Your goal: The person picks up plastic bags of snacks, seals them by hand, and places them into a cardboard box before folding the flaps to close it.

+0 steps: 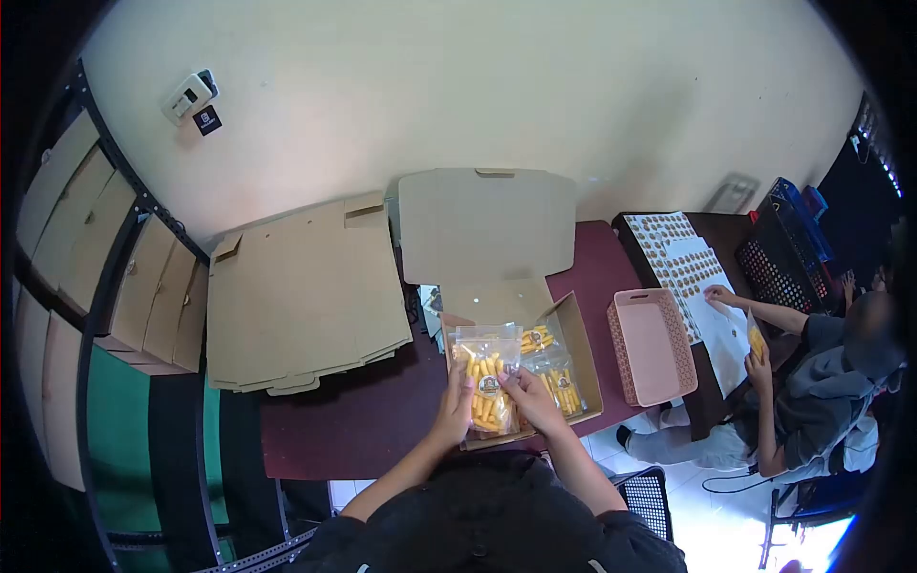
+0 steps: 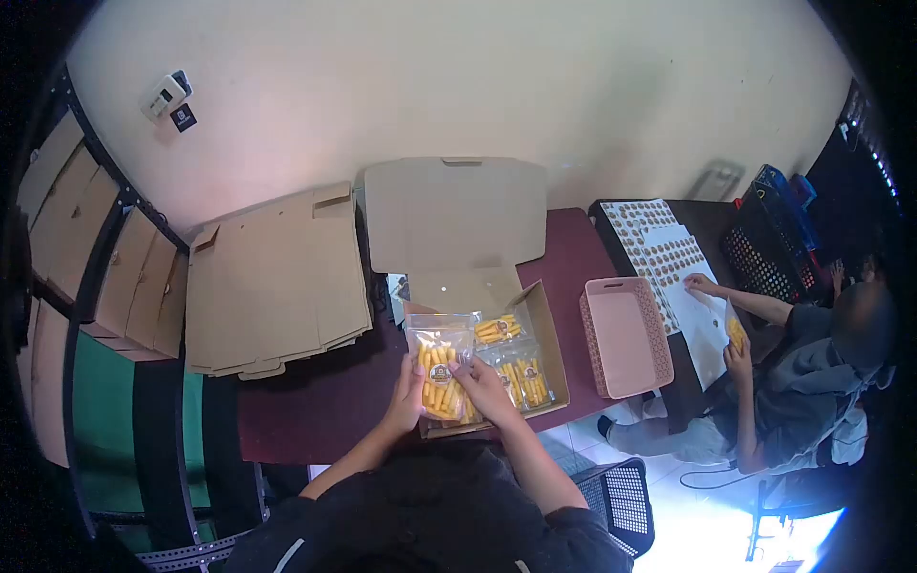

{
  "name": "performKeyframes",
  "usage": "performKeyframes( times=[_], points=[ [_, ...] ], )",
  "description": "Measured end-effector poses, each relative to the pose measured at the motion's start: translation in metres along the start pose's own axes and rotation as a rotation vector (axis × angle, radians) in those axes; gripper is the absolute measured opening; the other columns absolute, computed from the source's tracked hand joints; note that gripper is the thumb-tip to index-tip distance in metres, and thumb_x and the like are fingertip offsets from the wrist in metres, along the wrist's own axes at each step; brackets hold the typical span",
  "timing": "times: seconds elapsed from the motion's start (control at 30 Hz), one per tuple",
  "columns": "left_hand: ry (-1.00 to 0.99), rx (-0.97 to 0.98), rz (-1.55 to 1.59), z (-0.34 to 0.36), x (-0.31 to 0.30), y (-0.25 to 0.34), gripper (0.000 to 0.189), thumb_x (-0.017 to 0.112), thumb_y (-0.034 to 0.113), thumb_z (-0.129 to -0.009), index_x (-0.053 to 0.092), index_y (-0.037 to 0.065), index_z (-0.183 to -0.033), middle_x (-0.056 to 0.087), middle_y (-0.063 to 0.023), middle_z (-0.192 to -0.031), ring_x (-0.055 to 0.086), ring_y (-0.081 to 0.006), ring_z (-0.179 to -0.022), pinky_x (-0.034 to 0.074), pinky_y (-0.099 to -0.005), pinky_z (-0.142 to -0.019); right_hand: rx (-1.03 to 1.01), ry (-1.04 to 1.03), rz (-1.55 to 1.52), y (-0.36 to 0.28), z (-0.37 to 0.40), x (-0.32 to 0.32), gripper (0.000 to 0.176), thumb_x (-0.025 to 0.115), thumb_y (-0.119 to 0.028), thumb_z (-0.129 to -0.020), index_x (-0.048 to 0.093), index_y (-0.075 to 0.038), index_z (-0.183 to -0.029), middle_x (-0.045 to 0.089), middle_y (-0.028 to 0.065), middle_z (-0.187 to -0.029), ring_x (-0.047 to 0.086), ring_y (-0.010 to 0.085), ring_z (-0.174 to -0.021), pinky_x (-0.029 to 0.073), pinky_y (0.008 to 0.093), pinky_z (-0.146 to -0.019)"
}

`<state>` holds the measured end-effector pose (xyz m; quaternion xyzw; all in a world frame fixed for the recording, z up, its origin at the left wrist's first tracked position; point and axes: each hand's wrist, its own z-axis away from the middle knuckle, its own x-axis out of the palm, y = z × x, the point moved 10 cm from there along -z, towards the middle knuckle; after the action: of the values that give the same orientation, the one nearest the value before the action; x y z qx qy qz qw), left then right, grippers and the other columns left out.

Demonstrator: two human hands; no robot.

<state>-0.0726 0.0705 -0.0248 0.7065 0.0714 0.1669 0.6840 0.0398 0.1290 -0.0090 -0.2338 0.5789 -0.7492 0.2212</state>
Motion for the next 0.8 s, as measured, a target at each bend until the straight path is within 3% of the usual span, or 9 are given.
performKeyframes(
  times=[0.17, 0.27, 0.4, 0.5, 0.63, 0.7, 0.73, 0.8],
  points=[
    [-0.176, 0.027, -0.037, -0.002, 0.013, 0.010, 0.066, 0.060, 0.016, -0.084, 0.016, -0.001, -0.130, 0.043, -0.0181, -0.120, 0.044, -0.0209, -0.111, 0.035, -0.0325, -0.094, -0.056, 0.015, -0.044, -0.002, -0.003, 0.002, 0.029, 0.055, -0.022, -0.089, 0.056, 0.004, -0.101, 0.061, 0.0050, -0.092, 0.056, 0.0082, -0.080, 0.045, 0.0227, -0.072],
    [-0.288, 0.016, -0.099, -0.001, 0.023, 0.020, 0.071, 0.063, 0.017, -0.081, 0.015, -0.002, -0.130, 0.041, -0.0197, -0.122, 0.043, -0.0220, -0.112, 0.036, -0.0330, -0.094, 0.054, 0.067, -0.251, 0.008, -0.001, -0.004, 0.028, 0.052, -0.023, -0.091, 0.057, 0.003, -0.101, 0.062, 0.0049, -0.089, 0.056, 0.0082, -0.079, 0.046, 0.0233, -0.070],
    [-0.266, 0.057, -0.236, -0.005, 0.021, 0.012, 0.074, 0.064, 0.019, -0.081, 0.013, -0.001, -0.131, 0.040, -0.0227, -0.125, 0.043, -0.0262, -0.115, 0.037, -0.0350, -0.094, 0.094, 0.064, -0.220, 0.013, -0.002, -0.006, 0.030, 0.048, -0.024, -0.092, 0.055, 0.003, -0.105, 0.061, 0.0053, -0.091, 0.057, 0.0088, -0.081, 0.046, 0.0237, -0.072],
    [-0.205, 0.029, -0.284, 0.000, 0.016, 0.026, 0.076, 0.064, 0.021, -0.081, 0.013, -0.002, -0.132, 0.040, -0.0230, -0.125, 0.044, -0.0268, -0.115, 0.037, -0.0350, -0.094, -0.029, -0.010, -0.160, -0.008, -0.003, 0.006, 0.038, 0.062, -0.010, -0.083, 0.047, 0.004, -0.114, 0.059, 0.0090, -0.099, 0.058, 0.0119, -0.088, 0.047, 0.0259, -0.078],
    [-0.188, -0.050, -0.170, 0.004, 0.004, 0.000, 0.077, 0.064, 0.023, -0.081, 0.014, -0.003, -0.133, 0.042, -0.0222, -0.124, 0.045, -0.0266, -0.114, 0.038, -0.0350, -0.093, -0.050, -0.044, -0.160, -0.008, -0.008, 0.019, 0.045, 0.066, -0.002, -0.077, 0.045, 0.004, -0.116, 0.059, 0.0100, -0.101, 0.057, 0.0130, -0.091, 0.047, 0.0268, -0.079],
    [-0.256, -0.005, -0.220, 0.004, 0.005, -0.003, 0.076, 0.061, 0.008, -0.082, 0.008, -0.001, -0.136, 0.038, -0.0139, -0.125, 0.040, -0.0173, -0.114, 0.037, -0.0321, -0.095, -0.005, -0.076, -0.257, -0.003, -0.010, 0.024, 0.041, 0.065, -0.005, -0.079, 0.046, 0.004, -0.114, 0.059, 0.0095, -0.101, 0.057, 0.0131, -0.092, 0.046, 0.0266, -0.080],
    [-0.257, -0.006, -0.218, 0.005, 0.005, -0.005, 0.076, 0.061, 0.008, -0.082, 0.008, -0.001, -0.136, 0.038, -0.0139, -0.125, 0.040, -0.0173, -0.114, 0.037, -0.0321, -0.095, -0.003, -0.074, -0.256, 0.002, -0.010, 0.023, 0.041, 0.065, -0.005, -0.079, 0.046, 0.004, -0.114, 0.059, 0.0095, -0.101, 0.057, 0.0131, -0.092, 0.046, 0.0266, -0.080],
    [-0.251, 0.012, -0.196, 0.005, 0.004, -0.006, 0.077, 0.064, 0.023, -0.080, 0.016, -0.004, -0.135, 0.045, -0.0216, -0.121, 0.046, -0.0246, -0.113, 0.038, -0.0335, -0.093, 0.092, -0.090, -0.354, 0.023, -0.010, 0.020, 0.041, 0.062, -0.007, -0.082, 0.043, 0.004, -0.116, 0.058, 0.0103, -0.103, 0.058, 0.0153, -0.091, 0.047, 0.0282, -0.081]
  ],
)
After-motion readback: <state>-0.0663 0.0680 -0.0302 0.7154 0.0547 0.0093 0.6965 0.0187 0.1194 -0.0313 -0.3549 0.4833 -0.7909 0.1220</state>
